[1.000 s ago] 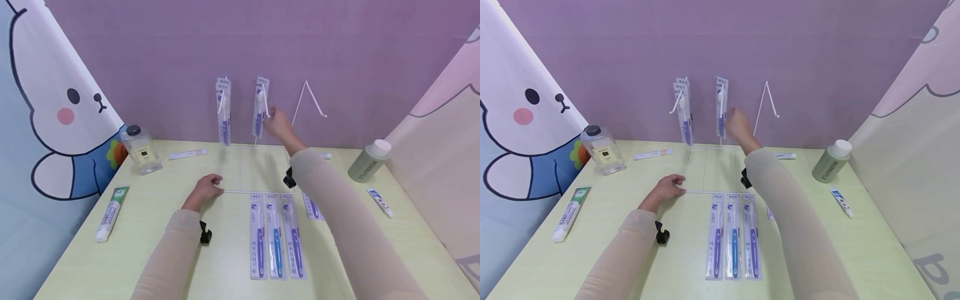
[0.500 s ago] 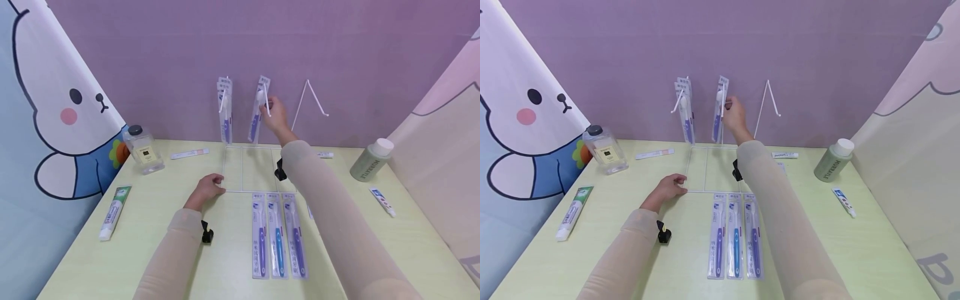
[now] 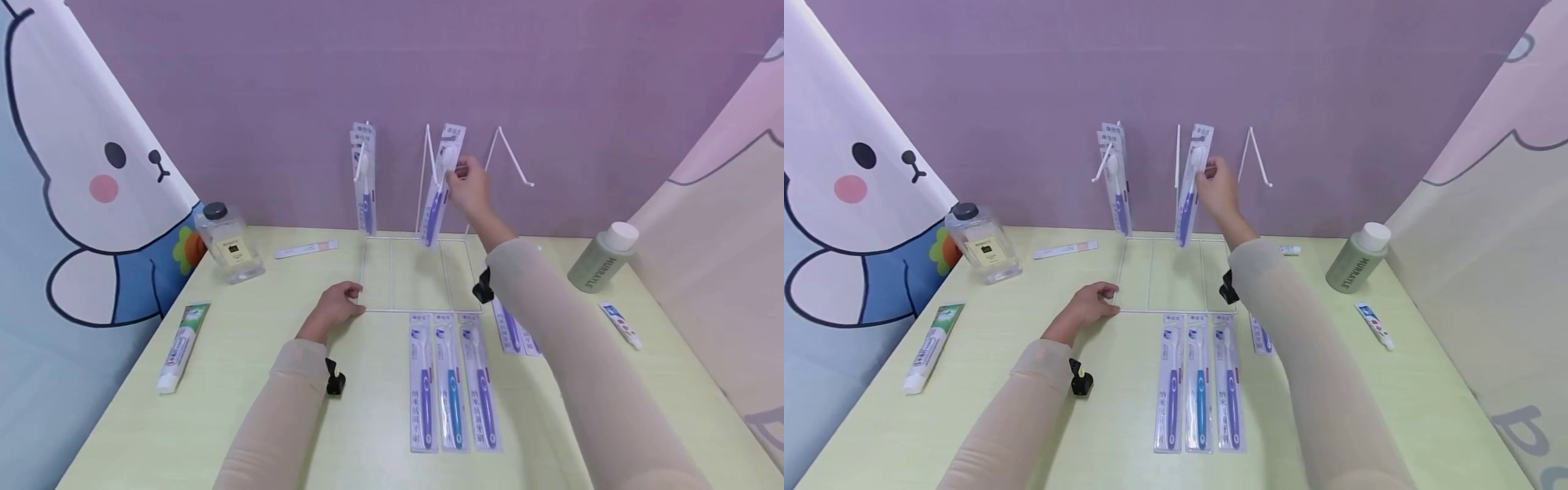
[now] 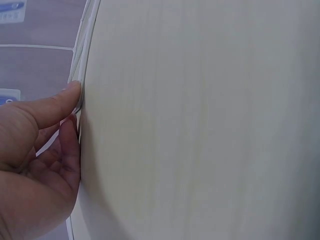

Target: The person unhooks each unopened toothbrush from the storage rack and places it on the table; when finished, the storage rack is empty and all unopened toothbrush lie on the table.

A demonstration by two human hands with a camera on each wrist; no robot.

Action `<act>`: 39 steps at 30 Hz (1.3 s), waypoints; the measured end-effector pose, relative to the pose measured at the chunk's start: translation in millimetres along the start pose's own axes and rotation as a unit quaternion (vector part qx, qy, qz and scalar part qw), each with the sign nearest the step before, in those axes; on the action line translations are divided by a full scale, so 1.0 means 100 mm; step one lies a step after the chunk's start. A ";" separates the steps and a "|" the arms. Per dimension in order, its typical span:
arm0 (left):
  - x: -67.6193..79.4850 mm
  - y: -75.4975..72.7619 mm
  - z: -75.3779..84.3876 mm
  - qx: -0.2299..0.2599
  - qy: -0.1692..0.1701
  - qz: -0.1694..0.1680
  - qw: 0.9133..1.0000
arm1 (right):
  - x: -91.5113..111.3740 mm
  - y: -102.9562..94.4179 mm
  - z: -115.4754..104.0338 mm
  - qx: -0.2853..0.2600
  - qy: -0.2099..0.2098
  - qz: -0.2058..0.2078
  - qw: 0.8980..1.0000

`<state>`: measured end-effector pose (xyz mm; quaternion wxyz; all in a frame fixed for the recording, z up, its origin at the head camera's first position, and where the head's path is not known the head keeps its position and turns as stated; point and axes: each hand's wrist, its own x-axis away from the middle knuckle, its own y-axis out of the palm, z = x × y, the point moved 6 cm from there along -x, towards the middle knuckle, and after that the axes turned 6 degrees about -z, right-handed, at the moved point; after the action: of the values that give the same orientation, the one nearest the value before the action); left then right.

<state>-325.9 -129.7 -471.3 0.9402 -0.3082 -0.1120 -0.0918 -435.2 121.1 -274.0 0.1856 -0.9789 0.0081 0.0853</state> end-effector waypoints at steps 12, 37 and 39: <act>0.00 0.01 0.00 0.008 -0.002 0.000 1.000 | 0.85 0.53 0.45 -0.028 0.048 -0.165 0.985; -0.02 0.01 -0.02 0.005 -0.002 0.004 1.000 | 1.94 1.12 1.11 0.029 0.223 -0.351 0.909; -0.02 0.01 -0.01 0.004 -0.001 0.005 1.000 | 1.95 1.14 1.12 0.041 0.218 -0.361 0.906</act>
<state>-326.9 -129.1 -473.4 0.9417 -0.3052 -0.1120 -0.0866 -266.6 59.1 -450.5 0.2368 -0.9008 -0.3018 -0.2034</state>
